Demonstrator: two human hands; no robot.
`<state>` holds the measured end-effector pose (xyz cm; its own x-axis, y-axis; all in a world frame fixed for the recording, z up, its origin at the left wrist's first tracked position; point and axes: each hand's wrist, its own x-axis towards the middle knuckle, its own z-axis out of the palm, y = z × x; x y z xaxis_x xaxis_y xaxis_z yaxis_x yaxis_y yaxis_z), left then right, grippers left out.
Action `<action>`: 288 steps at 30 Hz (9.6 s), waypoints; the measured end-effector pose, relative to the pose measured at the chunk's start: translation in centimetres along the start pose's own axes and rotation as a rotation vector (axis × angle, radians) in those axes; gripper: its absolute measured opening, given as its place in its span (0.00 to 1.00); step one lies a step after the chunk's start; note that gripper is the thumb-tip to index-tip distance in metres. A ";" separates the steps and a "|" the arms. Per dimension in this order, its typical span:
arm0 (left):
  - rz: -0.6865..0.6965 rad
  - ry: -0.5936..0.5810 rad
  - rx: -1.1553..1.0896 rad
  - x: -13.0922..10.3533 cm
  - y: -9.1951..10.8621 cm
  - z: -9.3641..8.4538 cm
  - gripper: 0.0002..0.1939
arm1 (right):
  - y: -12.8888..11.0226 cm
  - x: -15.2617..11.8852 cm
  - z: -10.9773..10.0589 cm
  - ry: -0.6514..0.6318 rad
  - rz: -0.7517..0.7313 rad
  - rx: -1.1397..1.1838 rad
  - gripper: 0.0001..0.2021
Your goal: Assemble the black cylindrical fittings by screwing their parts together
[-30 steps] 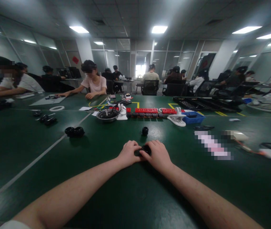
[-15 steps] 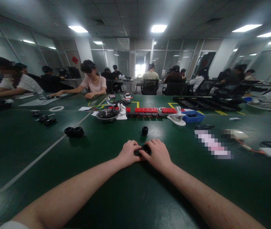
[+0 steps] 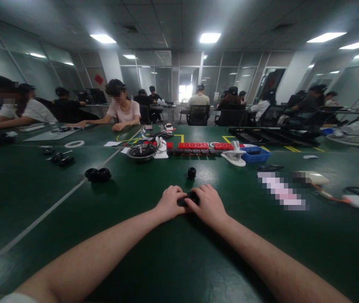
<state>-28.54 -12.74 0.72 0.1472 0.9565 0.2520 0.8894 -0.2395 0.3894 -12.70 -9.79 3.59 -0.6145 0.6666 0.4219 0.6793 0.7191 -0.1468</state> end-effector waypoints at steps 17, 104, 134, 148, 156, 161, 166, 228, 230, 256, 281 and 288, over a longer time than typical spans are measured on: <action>0.005 0.016 -0.002 0.0 0.1 0.0 0.15 | -0.4 0.1 -0.1 -0.020 -0.075 0.052 0.14; -0.075 0.008 -0.042 0.2 -0.5 -0.1 0.22 | 0.8 -0.4 -0.2 0.081 -0.048 0.183 0.15; -0.057 -0.027 -0.016 0.2 -0.7 0.0 0.19 | 0.5 0.1 0.4 0.044 -0.052 0.024 0.21; -0.073 -0.012 0.010 0.2 -0.3 0.1 0.15 | -0.2 0.1 0.4 0.038 -0.047 -0.069 0.14; -0.059 0.004 0.003 0.1 -0.4 0.2 0.14 | -0.5 0.0 0.4 0.033 -0.045 -0.080 0.14; -0.057 0.004 0.012 0.2 -0.5 0.3 0.12 | -0.8 -0.1 0.2 0.018 -0.080 -0.048 0.17; -0.062 -0.020 0.005 0.3 -0.6 0.3 0.13 | -0.9 -0.1 0.1 0.025 -0.102 0.012 0.24; -0.167 0.056 0.054 0.0 -0.2 -0.1 0.19 | -0.2 -0.8 -1.0 0.055 -0.137 0.169 0.07; -0.171 0.060 0.054 0.0 -0.2 -0.2 0.20 | -0.1 -0.7 -0.9 0.060 -0.118 0.156 0.08; -0.123 0.037 0.012 0.0 -0.2 -0.2 0.23 | 0.9 -0.2 0.3 0.067 -0.051 0.083 0.14; -0.079 0.049 0.037 0.0 -0.2 0.1 0.19 | 0.8 0.2 0.6 0.061 -0.056 0.020 0.16; -0.058 0.048 0.042 0.0 -0.1 0.0 0.18 | 0.5 0.4 -0.1 -0.023 -0.075 0.040 0.18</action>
<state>-28.60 -12.71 0.70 0.0752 0.9591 0.2729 0.9133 -0.1760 0.3672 -12.54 -9.15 3.76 -0.6723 0.6146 0.4126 0.6148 0.7740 -0.1513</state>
